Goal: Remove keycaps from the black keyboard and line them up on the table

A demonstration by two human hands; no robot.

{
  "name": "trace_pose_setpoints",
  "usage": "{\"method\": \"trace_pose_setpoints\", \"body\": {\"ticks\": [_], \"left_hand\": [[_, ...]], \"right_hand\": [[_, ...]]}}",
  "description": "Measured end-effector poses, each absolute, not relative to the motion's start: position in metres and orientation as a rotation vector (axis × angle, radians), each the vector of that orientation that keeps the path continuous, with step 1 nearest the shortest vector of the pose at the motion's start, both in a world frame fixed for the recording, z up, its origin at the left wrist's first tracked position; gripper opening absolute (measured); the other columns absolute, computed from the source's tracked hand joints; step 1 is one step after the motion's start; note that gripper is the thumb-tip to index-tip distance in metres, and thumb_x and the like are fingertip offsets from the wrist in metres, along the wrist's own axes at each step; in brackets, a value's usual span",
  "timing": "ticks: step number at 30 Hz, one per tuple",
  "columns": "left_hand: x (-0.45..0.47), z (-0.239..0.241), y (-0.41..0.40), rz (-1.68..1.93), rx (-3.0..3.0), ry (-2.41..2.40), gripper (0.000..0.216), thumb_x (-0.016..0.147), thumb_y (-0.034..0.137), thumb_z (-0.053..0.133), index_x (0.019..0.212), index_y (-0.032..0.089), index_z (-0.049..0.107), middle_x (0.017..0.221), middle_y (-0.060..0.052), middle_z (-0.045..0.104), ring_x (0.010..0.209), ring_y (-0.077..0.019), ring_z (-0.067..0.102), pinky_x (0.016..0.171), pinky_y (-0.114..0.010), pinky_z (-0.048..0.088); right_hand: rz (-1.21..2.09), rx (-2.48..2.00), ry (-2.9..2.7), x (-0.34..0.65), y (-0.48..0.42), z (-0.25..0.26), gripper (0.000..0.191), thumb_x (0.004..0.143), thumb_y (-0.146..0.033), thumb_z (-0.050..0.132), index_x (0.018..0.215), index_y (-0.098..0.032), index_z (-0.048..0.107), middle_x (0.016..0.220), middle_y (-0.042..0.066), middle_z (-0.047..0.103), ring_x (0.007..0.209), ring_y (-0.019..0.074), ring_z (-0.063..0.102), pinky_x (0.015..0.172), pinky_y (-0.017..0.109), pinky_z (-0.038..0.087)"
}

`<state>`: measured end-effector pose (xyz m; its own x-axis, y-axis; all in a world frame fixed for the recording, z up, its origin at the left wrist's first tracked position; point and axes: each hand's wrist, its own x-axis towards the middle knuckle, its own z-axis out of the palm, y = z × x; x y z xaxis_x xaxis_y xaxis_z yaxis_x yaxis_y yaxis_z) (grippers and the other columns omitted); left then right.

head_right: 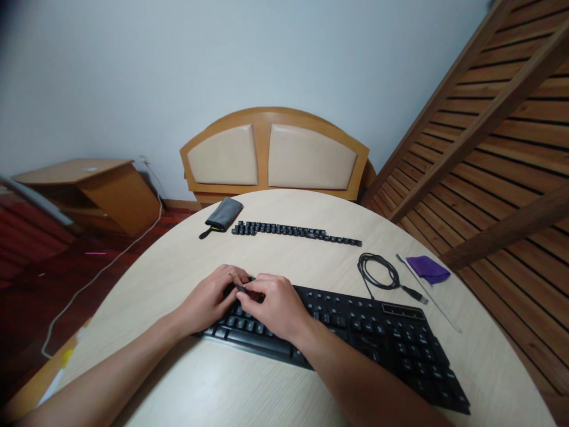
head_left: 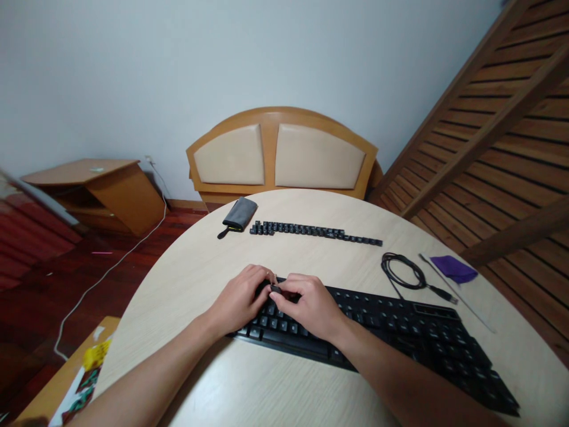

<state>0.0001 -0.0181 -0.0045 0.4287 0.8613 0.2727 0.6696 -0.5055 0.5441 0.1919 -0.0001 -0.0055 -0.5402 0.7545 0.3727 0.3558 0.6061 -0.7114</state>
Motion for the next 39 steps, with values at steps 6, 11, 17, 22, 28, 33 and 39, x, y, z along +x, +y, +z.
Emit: {"method": "trace_pose_setpoints", "body": {"ticks": [6, 11, 17, 22, 28, 33, 39], "left_hand": [[0.0, -0.004, -0.017, 0.715, 2.334, 1.349, 0.016, 0.094, 0.018, 0.046, 0.105, 0.022, 0.057, 0.103, -0.006, 0.062, 0.102, -0.0217, 0.054, 0.09, -0.038, 0.045], [0.0, -0.004, -0.018, 0.726, 2.343, 1.344, 0.016, 0.095, 0.019, 0.045, 0.103, 0.022, 0.058, 0.103, -0.006, 0.063, 0.101, -0.022, 0.055, 0.089, -0.038, 0.046], [0.001, -0.004, -0.017, 0.73, 2.349, 1.329, 0.015, 0.096, 0.021, 0.043, 0.098, 0.021, 0.057, 0.103, -0.005, 0.064, 0.1, -0.0211, 0.055, 0.09, -0.038, 0.045], [0.001, 0.003, -0.021, 0.68, 2.381, 1.29, 0.01, 0.093, 0.019, 0.046, 0.091, 0.02, 0.057, 0.109, -0.005, 0.063, 0.105, -0.0215, 0.054, 0.094, -0.038, 0.044], [0.005, 0.007, -0.026, 0.636, 2.409, 1.255, 0.011, 0.083, 0.026, 0.063, 0.089, 0.02, 0.056, 0.113, -0.007, 0.061, 0.108, -0.0252, 0.051, 0.094, -0.041, 0.044], [0.004, 0.004, -0.025, 0.644, 2.362, 1.258, 0.012, 0.083, 0.026, 0.066, 0.089, 0.021, 0.056, 0.115, -0.005, 0.059, 0.11, -0.0241, 0.05, 0.096, -0.04, 0.044], [0.004, 0.002, -0.024, 0.687, 2.316, 1.253, 0.01, 0.084, 0.027, 0.065, 0.088, 0.021, 0.058, 0.114, -0.006, 0.06, 0.11, -0.0243, 0.051, 0.095, -0.041, 0.044]], "right_hand": [[0.638, -1.114, -2.107, 0.19, 0.0, -0.005, 0.022, 0.09, -0.027, 0.054, 0.07, -0.019, 0.062, 0.069, 0.001, 0.065, 0.065, 0.0147, 0.058, 0.063, 0.024, 0.039], [0.522, -1.215, -2.185, 0.191, -0.002, -0.004, 0.029, 0.092, -0.031, 0.05, 0.069, -0.02, 0.064, 0.07, 0.003, 0.069, 0.067, 0.0165, 0.061, 0.063, 0.026, 0.037], [0.454, -1.284, -2.223, 0.191, -0.002, -0.004, 0.037, 0.094, -0.035, 0.048, 0.063, -0.02, 0.062, 0.062, 0.002, 0.067, 0.057, 0.0153, 0.058, 0.056, 0.027, 0.029], [0.517, -1.304, -2.205, 0.192, -0.004, -0.001, 0.038, 0.094, -0.036, 0.047, 0.064, -0.02, 0.063, 0.061, 0.002, 0.067, 0.054, 0.0141, 0.057, 0.054, 0.026, 0.029], [0.606, -1.303, -2.175, 0.192, -0.004, 0.001, 0.034, 0.094, -0.036, 0.048, 0.074, -0.022, 0.071, 0.068, 0.002, 0.071, 0.06, 0.0149, 0.062, 0.056, 0.024, 0.033], [0.605, -1.29, -2.164, 0.193, -0.004, 0.002, 0.034, 0.094, -0.036, 0.049, 0.073, -0.022, 0.072, 0.066, 0.002, 0.071, 0.058, 0.0146, 0.062, 0.055, 0.024, 0.034], [0.705, -1.245, -2.076, 0.194, -0.003, -0.002, 0.035, 0.093, -0.037, 0.05, 0.073, -0.021, 0.073, 0.072, 0.005, 0.075, 0.066, 0.0186, 0.069, 0.06, 0.024, 0.043]]}}
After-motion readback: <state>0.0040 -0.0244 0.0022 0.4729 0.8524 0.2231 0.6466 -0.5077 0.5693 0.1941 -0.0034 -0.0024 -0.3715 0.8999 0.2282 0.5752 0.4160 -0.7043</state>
